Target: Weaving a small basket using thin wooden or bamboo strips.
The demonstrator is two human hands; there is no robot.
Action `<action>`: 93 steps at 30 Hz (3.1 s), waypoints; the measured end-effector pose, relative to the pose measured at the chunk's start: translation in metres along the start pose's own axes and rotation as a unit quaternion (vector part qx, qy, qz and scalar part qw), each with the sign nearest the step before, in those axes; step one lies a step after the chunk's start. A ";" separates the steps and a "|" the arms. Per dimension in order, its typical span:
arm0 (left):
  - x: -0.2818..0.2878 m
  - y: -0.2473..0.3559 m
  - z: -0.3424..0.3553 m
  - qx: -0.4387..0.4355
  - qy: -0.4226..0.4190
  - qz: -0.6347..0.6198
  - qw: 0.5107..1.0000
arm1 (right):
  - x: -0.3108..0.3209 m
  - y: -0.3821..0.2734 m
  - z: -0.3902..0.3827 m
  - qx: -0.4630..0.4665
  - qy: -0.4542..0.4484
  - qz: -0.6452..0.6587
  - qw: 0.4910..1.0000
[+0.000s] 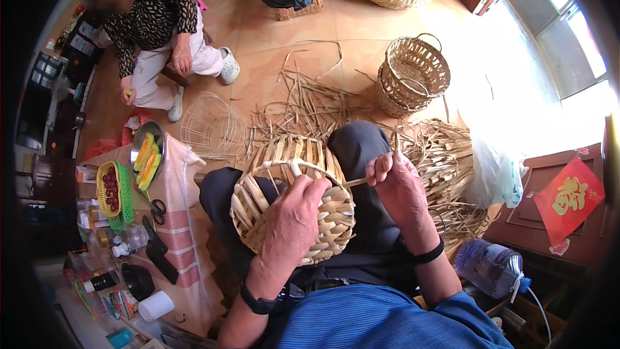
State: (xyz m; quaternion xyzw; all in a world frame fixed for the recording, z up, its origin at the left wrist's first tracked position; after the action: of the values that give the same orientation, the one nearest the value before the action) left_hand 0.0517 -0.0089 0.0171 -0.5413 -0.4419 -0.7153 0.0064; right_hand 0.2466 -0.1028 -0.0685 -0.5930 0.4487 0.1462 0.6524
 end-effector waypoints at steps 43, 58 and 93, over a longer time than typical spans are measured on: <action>-0.022 -0.030 -0.022 0.013 0.127 0.021 0.992 | 0.434 0.087 -0.117 -0.106 0.302 -0.733 0.601; 0.054 -0.001 -0.005 -0.047 0.228 0.216 0.948 | 0.493 0.080 -0.059 -0.167 0.040 -0.862 0.478; 0.024 0.009 -0.016 -0.091 0.153 0.001 0.984 | 0.027 -0.075 -0.025 0.089 0.014 -0.483 0.871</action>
State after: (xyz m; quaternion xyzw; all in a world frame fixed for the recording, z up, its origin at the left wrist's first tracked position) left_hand 0.0336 -0.0134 0.0412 -0.4247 -0.3683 -0.8266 0.0253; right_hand 0.3052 -0.1535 -0.0382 -0.6768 0.1262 -0.2361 0.6858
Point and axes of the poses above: each hand's wrist, its own z-axis towards the middle knuckle, its own x-axis out of the back of the hand, y = z × x, the point moved 3 cm from there along z, towards the middle knuckle
